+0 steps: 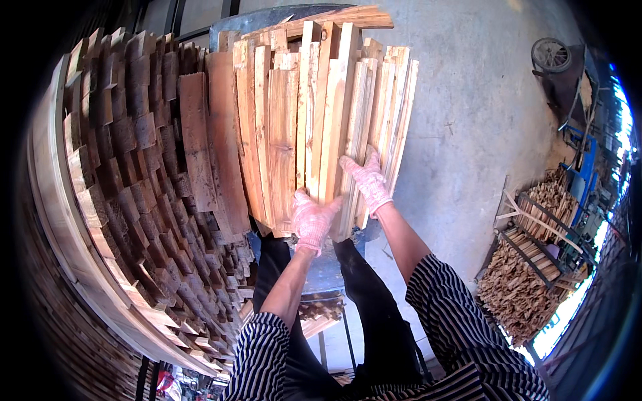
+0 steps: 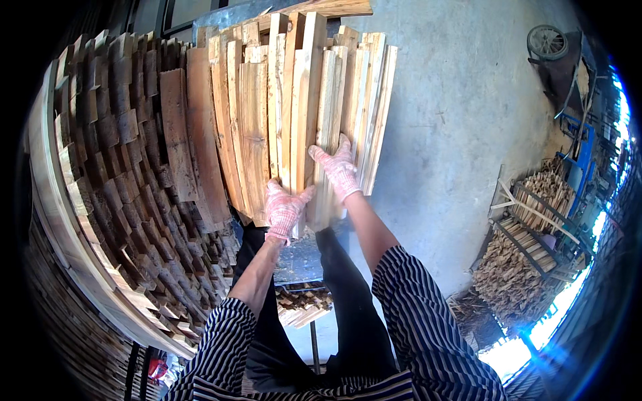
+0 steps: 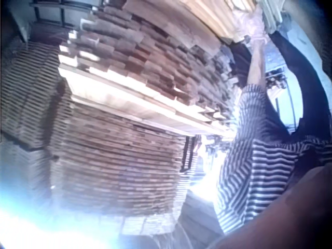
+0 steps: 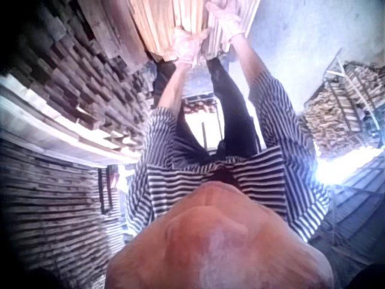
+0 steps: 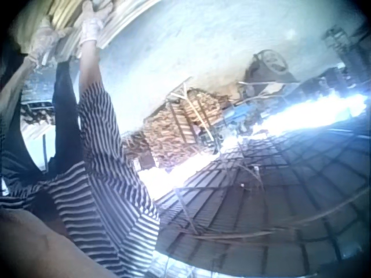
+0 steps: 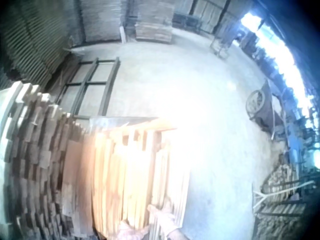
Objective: The person picks up wooden planks from a large pile and stacks them onto a metal table. They handle the planks one by one or in small groups, arranging them into a neat pile on the table surface.
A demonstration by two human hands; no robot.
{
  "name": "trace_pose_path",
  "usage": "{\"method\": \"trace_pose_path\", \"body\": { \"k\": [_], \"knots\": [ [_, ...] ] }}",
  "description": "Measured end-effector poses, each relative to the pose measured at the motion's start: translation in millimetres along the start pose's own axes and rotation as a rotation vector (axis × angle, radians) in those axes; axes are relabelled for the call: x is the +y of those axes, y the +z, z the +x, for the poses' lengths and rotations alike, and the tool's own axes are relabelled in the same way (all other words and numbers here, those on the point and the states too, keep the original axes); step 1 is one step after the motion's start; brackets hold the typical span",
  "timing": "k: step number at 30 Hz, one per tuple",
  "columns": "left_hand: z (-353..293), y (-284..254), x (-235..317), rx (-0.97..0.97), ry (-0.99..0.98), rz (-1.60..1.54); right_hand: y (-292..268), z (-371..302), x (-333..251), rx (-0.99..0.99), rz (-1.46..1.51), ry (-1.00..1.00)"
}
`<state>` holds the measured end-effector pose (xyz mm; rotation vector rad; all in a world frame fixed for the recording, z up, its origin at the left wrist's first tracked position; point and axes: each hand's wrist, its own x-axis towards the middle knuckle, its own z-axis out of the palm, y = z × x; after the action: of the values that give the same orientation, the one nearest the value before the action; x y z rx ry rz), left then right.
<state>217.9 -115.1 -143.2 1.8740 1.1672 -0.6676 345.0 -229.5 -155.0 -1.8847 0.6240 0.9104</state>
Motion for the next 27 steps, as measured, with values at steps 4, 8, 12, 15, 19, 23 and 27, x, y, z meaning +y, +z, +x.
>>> {"method": "trace_pose_path", "body": {
  "k": [4,8,12,15,19,23,27],
  "knots": [
    [-3,-7,-2,-0.103,-0.019,-0.312,-4,-3,0,0.009,-0.009,0.012],
    [9,-69,-62,-0.520,-0.042,-0.438,-25,-64,-21,-0.271,-0.036,0.073],
    [-12,-140,10,-0.733,0.087,-0.515,-23,-35,76,-0.368,0.506,0.089],
    [17,-136,-27,-0.984,-0.131,-0.630,35,-61,33,-0.482,0.782,0.098],
    [22,-111,21,-0.956,0.104,-0.578,6,-48,30,-0.271,0.492,0.093],
    [13,-98,-33,-0.759,-0.109,-0.896,1,-89,-11,-0.208,0.429,0.185],
    [-16,-81,-25,-0.794,-0.262,-1.153,-53,-89,34,-0.380,0.739,0.056]
  ]
}}
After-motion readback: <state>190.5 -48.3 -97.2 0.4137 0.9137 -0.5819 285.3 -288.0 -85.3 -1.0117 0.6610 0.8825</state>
